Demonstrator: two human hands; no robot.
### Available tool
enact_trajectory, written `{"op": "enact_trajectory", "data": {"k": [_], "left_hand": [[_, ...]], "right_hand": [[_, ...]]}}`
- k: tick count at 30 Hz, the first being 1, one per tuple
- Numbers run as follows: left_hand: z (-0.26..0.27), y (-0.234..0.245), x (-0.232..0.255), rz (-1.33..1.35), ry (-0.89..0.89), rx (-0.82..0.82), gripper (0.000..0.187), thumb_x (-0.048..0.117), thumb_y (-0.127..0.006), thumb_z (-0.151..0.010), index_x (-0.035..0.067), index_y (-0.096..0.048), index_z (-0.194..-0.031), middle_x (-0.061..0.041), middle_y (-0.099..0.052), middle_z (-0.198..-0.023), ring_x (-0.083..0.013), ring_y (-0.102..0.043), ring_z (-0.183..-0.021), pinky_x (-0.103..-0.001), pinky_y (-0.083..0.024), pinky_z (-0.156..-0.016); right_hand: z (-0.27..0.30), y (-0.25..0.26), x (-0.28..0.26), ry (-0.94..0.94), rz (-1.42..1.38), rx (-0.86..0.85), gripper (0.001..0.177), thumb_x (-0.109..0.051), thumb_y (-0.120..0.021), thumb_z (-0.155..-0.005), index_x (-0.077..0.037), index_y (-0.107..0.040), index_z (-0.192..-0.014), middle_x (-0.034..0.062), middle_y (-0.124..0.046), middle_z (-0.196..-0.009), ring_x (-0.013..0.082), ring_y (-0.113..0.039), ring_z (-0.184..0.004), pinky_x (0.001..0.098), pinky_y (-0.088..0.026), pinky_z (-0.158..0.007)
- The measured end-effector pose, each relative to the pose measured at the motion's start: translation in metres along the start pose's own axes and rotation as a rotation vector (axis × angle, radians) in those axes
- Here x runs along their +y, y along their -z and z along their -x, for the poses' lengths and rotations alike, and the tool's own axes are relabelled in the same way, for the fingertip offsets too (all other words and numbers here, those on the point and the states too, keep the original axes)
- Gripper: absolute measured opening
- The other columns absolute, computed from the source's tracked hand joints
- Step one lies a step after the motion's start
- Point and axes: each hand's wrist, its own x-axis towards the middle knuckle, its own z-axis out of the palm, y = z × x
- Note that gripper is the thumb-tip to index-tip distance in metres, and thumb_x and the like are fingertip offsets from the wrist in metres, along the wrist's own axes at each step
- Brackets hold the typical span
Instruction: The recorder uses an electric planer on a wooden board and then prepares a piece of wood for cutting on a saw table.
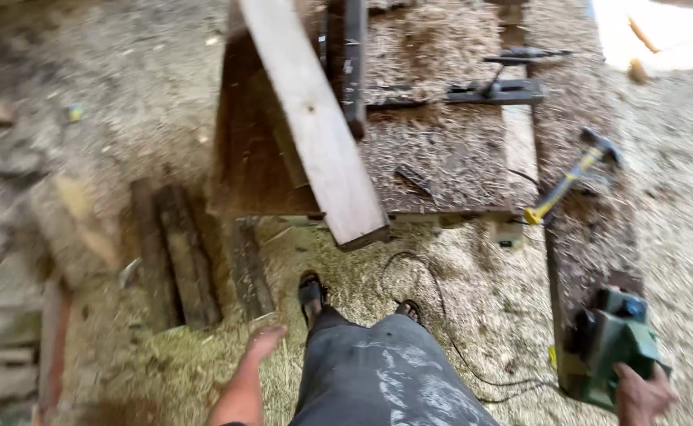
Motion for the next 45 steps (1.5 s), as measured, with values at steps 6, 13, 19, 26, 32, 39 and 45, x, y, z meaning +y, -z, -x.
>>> {"op": "enact_trajectory", "data": {"k": [6,13,19,26,32,39,45], "left_hand": [[0.034,-0.048,0.006,-0.215,0.057,-0.088,0.068,0.058,-0.071,-0.088,0.015,-0.067,-0.14,-0.012,-0.065,-0.144,-0.0296,-0.063,-0.131,-0.041,-0.048,-0.115],[0.026,-0.071,0.082,-0.119,-0.048,-0.114,0.07,0.058,-0.059,-0.096,0.017,-0.049,-0.152,-0.013,-0.057,-0.15,-0.0287,-0.06,-0.134,-0.042,-0.045,-0.116],[0.038,-0.059,0.134,-0.103,-0.079,-0.039,0.065,0.052,-0.06,-0.097,0.019,-0.049,-0.153,-0.014,-0.063,-0.141,-0.0291,-0.066,-0.124,-0.041,-0.05,-0.11],[0.016,-0.016,0.134,-0.051,-0.548,0.361,0.061,0.031,-0.075,-0.092,0.01,-0.057,-0.146,-0.015,-0.065,-0.142,-0.0305,-0.068,-0.123,-0.041,-0.054,-0.108],[-0.013,0.044,0.222,-0.239,-0.728,0.431,0.076,0.024,-0.08,-0.085,0.007,-0.045,-0.151,-0.018,-0.036,-0.163,-0.0368,-0.041,-0.145,-0.048,-0.044,-0.112],[-0.105,0.051,0.316,-0.679,-0.872,0.487,0.104,0.037,-0.079,-0.08,0.012,-0.026,-0.166,-0.013,-0.02,-0.174,-0.0322,-0.019,-0.159,-0.054,-0.023,-0.125],[-0.149,0.063,0.341,-0.77,-0.92,0.293,0.129,0.074,-0.073,-0.075,0.006,-0.011,-0.165,-0.018,-0.004,-0.173,-0.038,-0.003,-0.158,-0.059,-0.011,-0.124]], "right_hand": [[-0.003,0.025,0.021,-0.135,-0.23,-0.072,0.04,-0.004,-0.09,-0.078,0.007,-0.074,-0.114,0.0164,-0.072,-0.093,0.0291,-0.066,-0.081,0.0432,-0.057,-0.08],[-0.009,0.005,0.019,-0.285,-0.456,-0.19,0.044,-0.001,-0.083,-0.082,0.007,-0.07,-0.123,0.018,-0.073,-0.101,0.0293,-0.07,-0.09,0.0426,-0.059,-0.082],[-0.035,-0.015,0.033,-0.433,-0.537,-0.296,0.053,-0.004,-0.082,-0.086,0.003,-0.064,-0.135,0.0165,-0.072,-0.111,0.0288,-0.071,-0.095,0.0429,-0.059,-0.08],[-0.028,0.009,-0.02,-0.093,-0.289,-0.061,0.029,-0.004,-0.064,-0.108,0.003,-0.06,-0.135,0.0191,-0.074,-0.117,0.0327,-0.073,-0.1,0.0439,-0.058,-0.102],[0.027,0.022,-0.249,-0.067,-0.497,-0.002,0.039,-0.022,-0.078,-0.108,0.002,-0.064,-0.135,0.0204,-0.066,-0.129,0.0305,-0.065,-0.116,0.039,-0.059,-0.096],[0.113,-0.091,-0.424,-0.466,-1.187,-0.71,0.089,-0.067,-0.049,-0.096,-0.013,-0.028,-0.163,0.0259,-0.047,-0.152,0.0409,-0.056,-0.131,0.0571,-0.052,-0.101],[0.139,-0.155,-0.527,-0.472,-1.233,-0.639,0.098,-0.07,-0.053,-0.083,-0.016,-0.025,-0.16,0.0185,-0.031,-0.163,0.0394,-0.045,-0.135,0.0653,-0.041,-0.101]]}}
